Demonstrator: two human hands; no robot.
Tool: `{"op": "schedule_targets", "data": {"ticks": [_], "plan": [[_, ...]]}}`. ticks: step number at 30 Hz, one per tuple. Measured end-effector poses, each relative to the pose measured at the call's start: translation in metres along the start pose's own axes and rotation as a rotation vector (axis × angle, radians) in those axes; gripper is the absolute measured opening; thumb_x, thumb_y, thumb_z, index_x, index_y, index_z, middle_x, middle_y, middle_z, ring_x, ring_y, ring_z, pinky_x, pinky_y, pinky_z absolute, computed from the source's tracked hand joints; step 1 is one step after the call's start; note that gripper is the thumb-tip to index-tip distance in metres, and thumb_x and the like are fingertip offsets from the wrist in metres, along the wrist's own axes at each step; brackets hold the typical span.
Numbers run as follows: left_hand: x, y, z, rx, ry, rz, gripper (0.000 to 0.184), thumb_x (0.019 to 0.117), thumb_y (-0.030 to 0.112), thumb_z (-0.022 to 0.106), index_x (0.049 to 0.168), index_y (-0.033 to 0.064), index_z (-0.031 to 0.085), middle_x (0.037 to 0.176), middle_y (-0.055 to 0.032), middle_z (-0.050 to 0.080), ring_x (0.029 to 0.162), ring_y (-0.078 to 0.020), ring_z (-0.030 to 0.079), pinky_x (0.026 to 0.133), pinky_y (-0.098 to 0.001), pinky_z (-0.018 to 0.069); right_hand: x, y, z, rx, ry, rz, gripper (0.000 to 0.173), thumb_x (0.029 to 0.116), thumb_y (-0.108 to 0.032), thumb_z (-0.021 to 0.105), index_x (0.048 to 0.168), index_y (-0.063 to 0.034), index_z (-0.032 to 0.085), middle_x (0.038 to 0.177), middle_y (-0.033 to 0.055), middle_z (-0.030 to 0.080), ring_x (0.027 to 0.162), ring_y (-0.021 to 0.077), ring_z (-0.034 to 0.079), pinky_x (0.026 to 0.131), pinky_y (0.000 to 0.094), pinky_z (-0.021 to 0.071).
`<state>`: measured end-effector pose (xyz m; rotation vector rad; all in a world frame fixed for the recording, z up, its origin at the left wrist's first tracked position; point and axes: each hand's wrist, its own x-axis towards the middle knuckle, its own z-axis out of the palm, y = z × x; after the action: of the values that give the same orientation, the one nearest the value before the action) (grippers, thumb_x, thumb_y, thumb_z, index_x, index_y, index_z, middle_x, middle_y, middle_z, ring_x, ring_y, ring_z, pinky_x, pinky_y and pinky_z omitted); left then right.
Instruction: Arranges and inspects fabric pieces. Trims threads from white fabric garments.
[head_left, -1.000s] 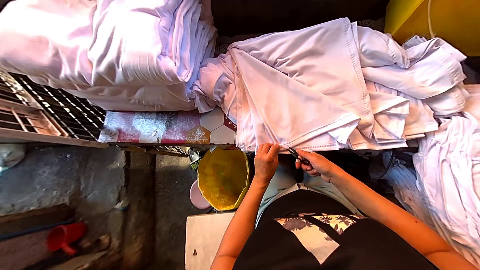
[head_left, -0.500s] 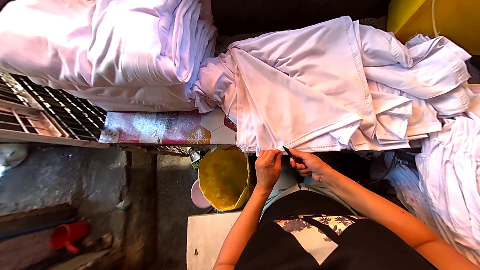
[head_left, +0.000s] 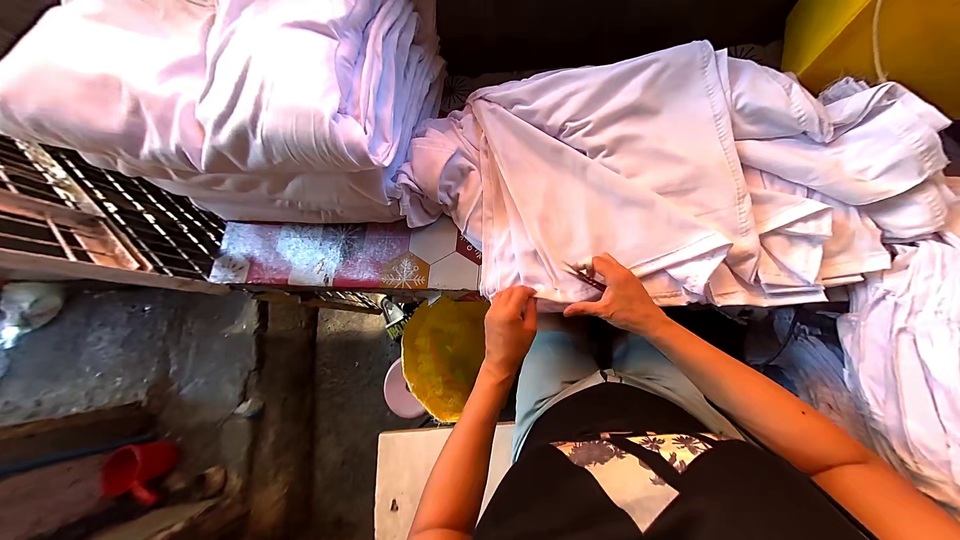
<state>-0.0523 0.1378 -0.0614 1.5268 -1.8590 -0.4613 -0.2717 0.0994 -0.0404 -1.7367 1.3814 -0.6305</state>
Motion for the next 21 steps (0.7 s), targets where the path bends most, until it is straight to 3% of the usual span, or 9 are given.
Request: {"op": "schedule_targets", "data": {"ticks": [2, 4, 6, 7, 11, 14, 16, 19, 21], "plan": [[0.018, 0.018, -0.017, -0.161, -0.055, -0.168, 0.018, 0.1009, 0.003, 0.055, 0.110, -0.0067, 0.067, 0.095, -0.0172, 0.072, 0.086, -0.0253, 0.071, 0.080, -0.0444, 0.0585, 0.008, 0.006, -0.004, -0.093, 0.001, -0.072, 0.037, 0.0828, -0.018, 0.084, 0.108, 0.0038, 0.070, 0.105, 0.0197, 0.067, 0.089, 0.0338, 0.068, 0.075, 0.0553, 0.0564], [0.036, 0.026, -0.028, -0.335, -0.083, -0.327, 0.019, 0.1066, 0.011, 0.052, 0.111, -0.0025, 0.064, 0.088, -0.0109, 0.066, 0.074, -0.0150, 0.063, 0.071, -0.0348, 0.0535, 0.020, 0.005, -0.021, 0.083, -0.035, 0.002, 0.012, 0.0931, -0.010, 0.073, 0.094, 0.0018, 0.071, 0.084, 0.0112, 0.067, 0.072, 0.0193, 0.062, 0.069, 0.0412, 0.0527], [0.051, 0.026, -0.035, -0.520, -0.104, -0.449, 0.020, 0.1087, 0.019, 0.050, 0.107, 0.0044, 0.064, 0.082, -0.0022, 0.062, 0.066, -0.0053, 0.056, 0.063, -0.0243, 0.0492, 0.032, 0.000, -0.044, 0.355, -0.094, 0.095, 0.018, 0.0985, -0.017, 0.068, 0.085, -0.0061, 0.067, 0.064, -0.0031, 0.058, 0.051, 0.0011, 0.045, 0.050, 0.0203, 0.0399], [0.056, 0.027, -0.037, -0.595, -0.108, -0.486, 0.020, 0.1090, 0.020, 0.050, 0.105, 0.0067, 0.064, 0.080, 0.0003, 0.062, 0.064, -0.0032, 0.056, 0.062, -0.0221, 0.0490, 0.036, -0.004, -0.054, 0.480, -0.119, 0.140, 0.021, 0.1008, -0.019, 0.065, 0.083, -0.0075, 0.065, 0.058, -0.0054, 0.054, 0.043, -0.0019, 0.038, 0.042, 0.0162, 0.0330], [0.070, 0.035, -0.034, -0.764, -0.115, -0.537, 0.022, 0.1097, 0.020, 0.047, 0.099, 0.0085, 0.064, 0.078, 0.0021, 0.063, 0.065, -0.0027, 0.059, 0.062, -0.0204, 0.0511, 0.040, -0.021, -0.074, 0.705, -0.177, 0.243, 0.024, 0.1071, -0.017, 0.054, 0.086, -0.0083, 0.060, 0.055, -0.0048, 0.051, 0.038, -0.0017, 0.033, 0.037, 0.0140, 0.0292], [0.073, 0.038, -0.032, -0.804, -0.103, -0.533, 0.022, 0.1098, 0.019, 0.047, 0.098, 0.0094, 0.063, 0.078, 0.0027, 0.063, 0.068, -0.0031, 0.060, 0.065, -0.0211, 0.0525, 0.040, -0.021, -0.074, 0.696, -0.171, 0.229, 0.021, 0.1067, -0.016, 0.054, 0.088, -0.0080, 0.060, 0.055, -0.0046, 0.049, 0.039, -0.0014, 0.033, 0.038, 0.0141, 0.0296], [0.072, 0.040, -0.033, -0.744, -0.136, -0.472, 0.020, 0.1102, 0.020, 0.045, 0.100, 0.0105, 0.060, 0.080, 0.0035, 0.060, 0.070, -0.0023, 0.057, 0.067, -0.0212, 0.0502, 0.039, -0.018, -0.067, 0.534, -0.010, 0.112, 0.016, 0.1026, -0.015, 0.062, 0.088, -0.0085, 0.063, 0.060, -0.0058, 0.049, 0.044, -0.0016, 0.035, 0.043, 0.0148, 0.0312], [0.069, 0.048, -0.030, -0.702, -0.117, -0.436, 0.018, 0.1087, 0.016, 0.048, 0.100, 0.0078, 0.061, 0.084, 0.0020, 0.062, 0.076, -0.0035, 0.059, 0.072, -0.0239, 0.0506, 0.030, -0.022, -0.051, 0.220, 0.290, -0.173, 0.013, 0.0951, -0.013, 0.072, 0.104, -0.0033, 0.070, 0.095, 0.0055, 0.063, 0.062, 0.0068, 0.051, 0.054, 0.0222, 0.0442], [0.069, 0.052, -0.026, -0.700, -0.068, -0.444, 0.018, 0.1082, 0.014, 0.047, 0.094, 0.0094, 0.056, 0.079, 0.0030, 0.060, 0.070, -0.0025, 0.057, 0.067, -0.0215, 0.0494, 0.026, -0.031, -0.041, 0.159, 0.386, -0.343, 0.020, 0.0908, -0.012, 0.077, 0.104, 0.0015, 0.072, 0.102, 0.0112, 0.066, 0.071, 0.0079, 0.057, 0.061, 0.0203, 0.0493]]}}
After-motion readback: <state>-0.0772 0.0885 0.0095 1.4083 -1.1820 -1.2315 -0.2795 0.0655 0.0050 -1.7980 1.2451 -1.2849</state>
